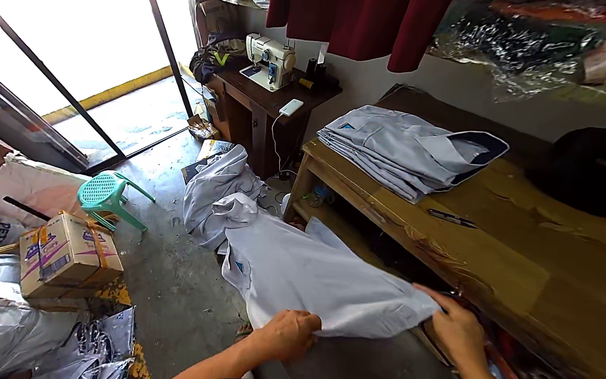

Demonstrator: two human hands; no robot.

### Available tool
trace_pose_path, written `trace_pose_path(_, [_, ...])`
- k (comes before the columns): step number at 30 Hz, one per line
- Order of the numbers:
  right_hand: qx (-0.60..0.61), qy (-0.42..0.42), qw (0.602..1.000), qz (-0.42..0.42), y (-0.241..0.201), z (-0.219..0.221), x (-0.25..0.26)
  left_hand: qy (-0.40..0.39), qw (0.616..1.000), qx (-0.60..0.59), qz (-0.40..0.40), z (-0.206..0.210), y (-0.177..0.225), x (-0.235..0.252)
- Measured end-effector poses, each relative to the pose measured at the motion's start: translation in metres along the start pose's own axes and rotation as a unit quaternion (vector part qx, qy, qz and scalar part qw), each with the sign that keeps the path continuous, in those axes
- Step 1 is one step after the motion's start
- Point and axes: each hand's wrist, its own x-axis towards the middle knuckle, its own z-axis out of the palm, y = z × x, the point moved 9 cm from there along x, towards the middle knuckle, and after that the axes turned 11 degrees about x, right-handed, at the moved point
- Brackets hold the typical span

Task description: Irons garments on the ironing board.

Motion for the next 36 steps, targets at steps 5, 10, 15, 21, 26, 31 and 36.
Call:
trace_pose_path(5, [-0.01, -0.003, 1.0, 0.027, 0.045, 0.014, -0.068, 0.35, 0.925, 0.028, -0.144, -0.118, -0.105, -0.023])
trace_pose_path(10, [-0.005, 0.06, 0.998, -0.002, 0.048, 0.018, -0.088, 0.354, 0.831, -0.059, -0.425, -0.185, -0.26, -0.021])
trace_pose_path(15, [0.018, 0.095, 0.995, 0.011, 0.06, -0.017, -0.108, 0.258, 0.879, 0.05, -0.398, -0.177, -0.221, -0.007])
trace_pose_path(21, [-0.004, 0.082, 0.991, 0.102, 0.064, -0.011, -0.099, 0.288, 0.887, 0.045, -0.358, -0.198, -0.249, 0.004])
trace_pose_path(26, [-0.033, -0.03, 0.999, -0.007, 0.005, 0.062, -0.09, 0.373, 0.851, -0.016, -0.369, -0.215, -0.28, -0.009])
trace_pose_path(31, [-0.085, -0.05, 0.995, -0.034, -0.025, 0.108, -0.12, 0.391, 0.845, 0.029, -0.364, -0.207, -0.295, -0.019])
trace_pose_path(36, [-0.076, -0.004, 0.997, -0.005, 0.0, 0.09, -0.08, 0.448, 0.833, 0.154, -0.287, -0.188, -0.215, -0.011])
